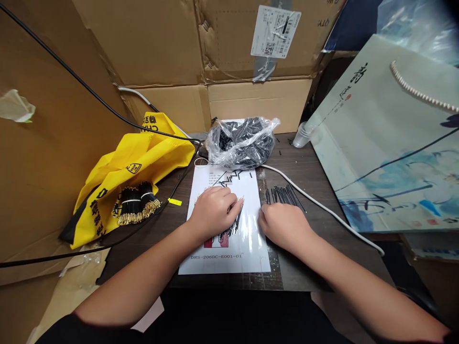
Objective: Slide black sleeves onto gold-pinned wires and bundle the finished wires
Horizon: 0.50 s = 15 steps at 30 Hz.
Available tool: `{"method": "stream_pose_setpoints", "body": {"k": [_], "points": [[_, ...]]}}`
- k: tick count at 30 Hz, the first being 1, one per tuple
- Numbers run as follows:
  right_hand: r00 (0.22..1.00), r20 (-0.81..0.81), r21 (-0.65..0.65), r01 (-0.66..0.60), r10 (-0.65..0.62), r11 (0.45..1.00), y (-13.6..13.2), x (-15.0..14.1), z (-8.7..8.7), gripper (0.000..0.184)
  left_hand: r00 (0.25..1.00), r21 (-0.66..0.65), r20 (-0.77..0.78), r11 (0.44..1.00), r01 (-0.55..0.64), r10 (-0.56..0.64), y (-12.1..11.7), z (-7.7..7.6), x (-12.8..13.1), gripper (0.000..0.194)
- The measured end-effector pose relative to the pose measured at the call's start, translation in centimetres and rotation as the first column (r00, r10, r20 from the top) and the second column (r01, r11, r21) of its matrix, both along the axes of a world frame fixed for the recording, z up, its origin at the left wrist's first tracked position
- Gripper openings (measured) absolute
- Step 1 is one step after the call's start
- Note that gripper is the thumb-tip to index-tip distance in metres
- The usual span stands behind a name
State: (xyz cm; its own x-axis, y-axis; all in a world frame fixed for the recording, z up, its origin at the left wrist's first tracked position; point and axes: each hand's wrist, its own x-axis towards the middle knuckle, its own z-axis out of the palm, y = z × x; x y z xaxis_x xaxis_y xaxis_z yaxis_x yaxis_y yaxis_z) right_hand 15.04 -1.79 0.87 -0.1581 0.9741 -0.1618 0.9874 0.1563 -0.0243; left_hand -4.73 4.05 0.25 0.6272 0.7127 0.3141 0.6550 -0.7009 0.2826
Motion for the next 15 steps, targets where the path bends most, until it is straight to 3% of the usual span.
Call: {"method": "stream_pose_setpoints", "body": {"k": [3,7,15], "points": [[0.999,0.02,-0.116,0.035,-0.033,0.993,0.5,-0.3,0.5,0.031,0.982,0.058,-0.187,0.998,0.018,-0.007,0.0,-0.1,-0.1,0.038],[0.997,0.025,-0.173,0.07,-0.067,0.982,0.8,-0.3,1.0,0.036,0.95,0.039,-0.312,0.999,0.023,-0.01,0.0,-0.1,-0.3,0.041],[0.991,0.031,-0.125,0.134,-0.131,0.983,0.6,0.6,0.0,0.034,0.94,0.003,-0.341,1.0,0.031,-0.028,0.1,-0.1,-0.2,0.047]]}}
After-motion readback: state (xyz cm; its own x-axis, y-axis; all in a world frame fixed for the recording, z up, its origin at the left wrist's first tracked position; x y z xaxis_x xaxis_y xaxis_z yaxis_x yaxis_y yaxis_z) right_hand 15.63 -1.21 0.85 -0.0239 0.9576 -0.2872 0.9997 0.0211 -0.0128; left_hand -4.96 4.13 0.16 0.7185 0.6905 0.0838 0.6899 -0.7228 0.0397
